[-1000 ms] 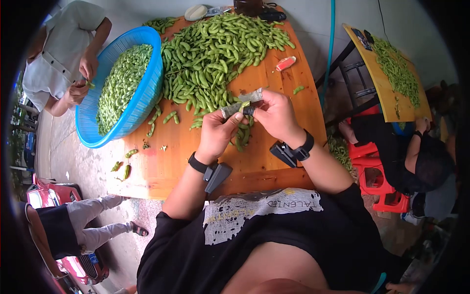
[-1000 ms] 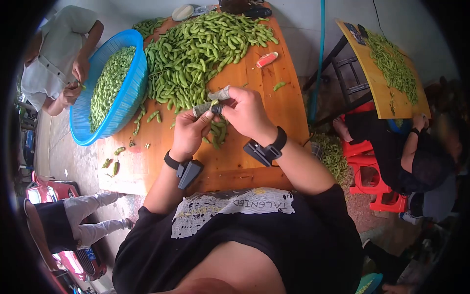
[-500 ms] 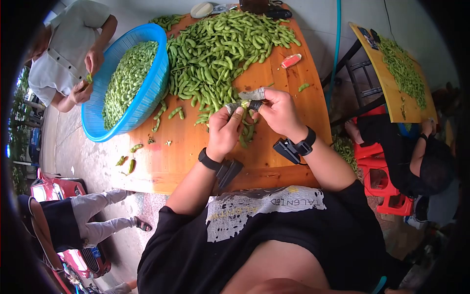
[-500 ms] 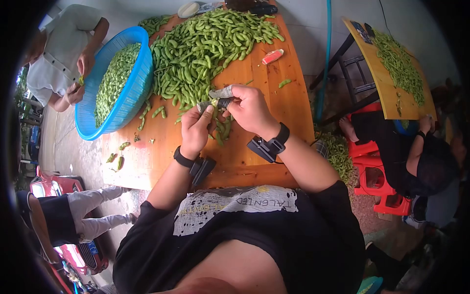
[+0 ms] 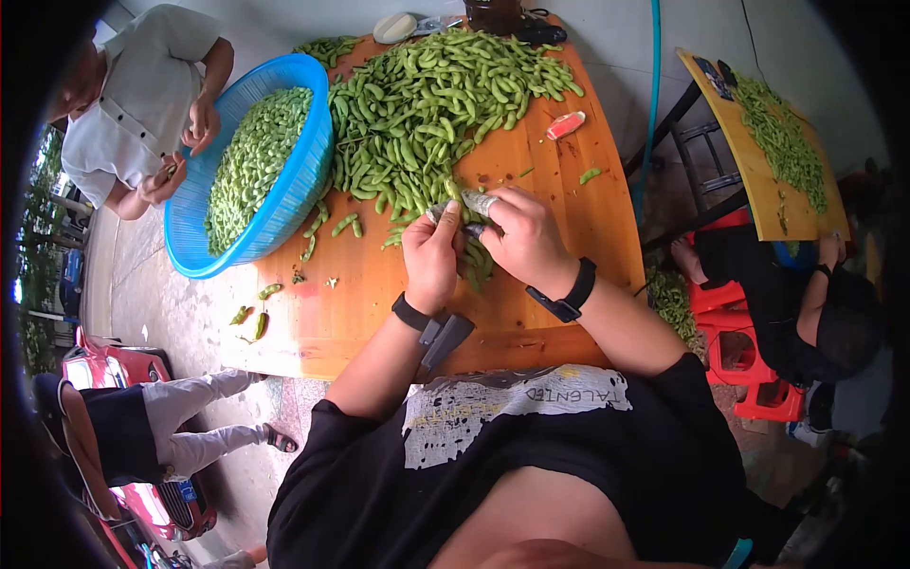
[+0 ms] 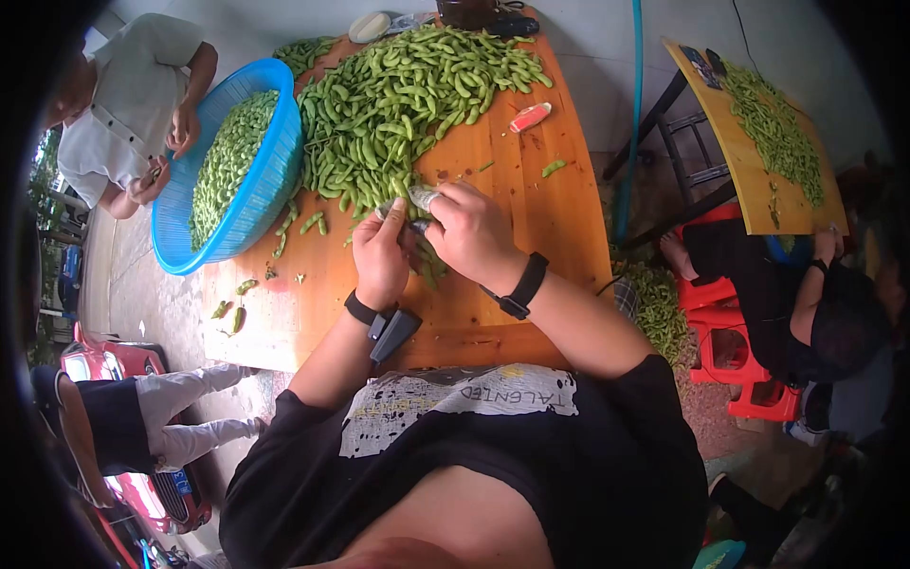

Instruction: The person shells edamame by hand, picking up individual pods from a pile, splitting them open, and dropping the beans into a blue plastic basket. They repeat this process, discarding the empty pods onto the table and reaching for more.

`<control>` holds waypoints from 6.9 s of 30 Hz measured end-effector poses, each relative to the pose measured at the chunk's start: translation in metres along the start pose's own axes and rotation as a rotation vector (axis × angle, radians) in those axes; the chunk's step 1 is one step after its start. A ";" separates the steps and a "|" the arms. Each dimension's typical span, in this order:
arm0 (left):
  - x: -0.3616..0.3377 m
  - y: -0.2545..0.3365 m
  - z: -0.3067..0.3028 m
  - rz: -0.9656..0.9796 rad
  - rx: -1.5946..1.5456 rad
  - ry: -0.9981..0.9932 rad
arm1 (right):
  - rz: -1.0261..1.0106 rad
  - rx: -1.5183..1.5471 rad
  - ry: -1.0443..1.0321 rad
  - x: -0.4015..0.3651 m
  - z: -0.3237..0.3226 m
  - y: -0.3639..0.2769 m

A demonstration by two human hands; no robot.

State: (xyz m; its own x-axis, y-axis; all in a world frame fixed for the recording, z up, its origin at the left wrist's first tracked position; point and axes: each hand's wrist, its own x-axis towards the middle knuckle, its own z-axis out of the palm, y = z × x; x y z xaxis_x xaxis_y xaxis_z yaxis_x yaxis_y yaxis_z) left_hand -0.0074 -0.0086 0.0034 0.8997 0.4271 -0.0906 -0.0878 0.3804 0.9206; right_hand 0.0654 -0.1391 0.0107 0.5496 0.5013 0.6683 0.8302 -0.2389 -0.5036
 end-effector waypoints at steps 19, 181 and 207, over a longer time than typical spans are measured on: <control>0.000 0.003 -0.008 0.051 -0.043 -0.076 | 0.077 0.151 0.039 0.001 -0.006 -0.001; 0.016 0.029 -0.028 -0.562 -0.249 -0.414 | 0.555 1.029 -0.406 0.028 -0.026 0.021; -0.009 0.028 -0.005 -0.021 0.132 -0.253 | 0.062 0.462 0.030 0.022 -0.011 -0.006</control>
State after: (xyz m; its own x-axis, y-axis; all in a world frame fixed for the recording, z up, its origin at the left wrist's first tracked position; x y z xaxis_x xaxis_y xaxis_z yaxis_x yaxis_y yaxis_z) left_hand -0.0204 0.0025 0.0283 0.9803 0.1956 -0.0282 -0.0262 0.2701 0.9625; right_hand 0.0738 -0.1358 0.0343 0.6053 0.4714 0.6414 0.6712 0.1308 -0.7296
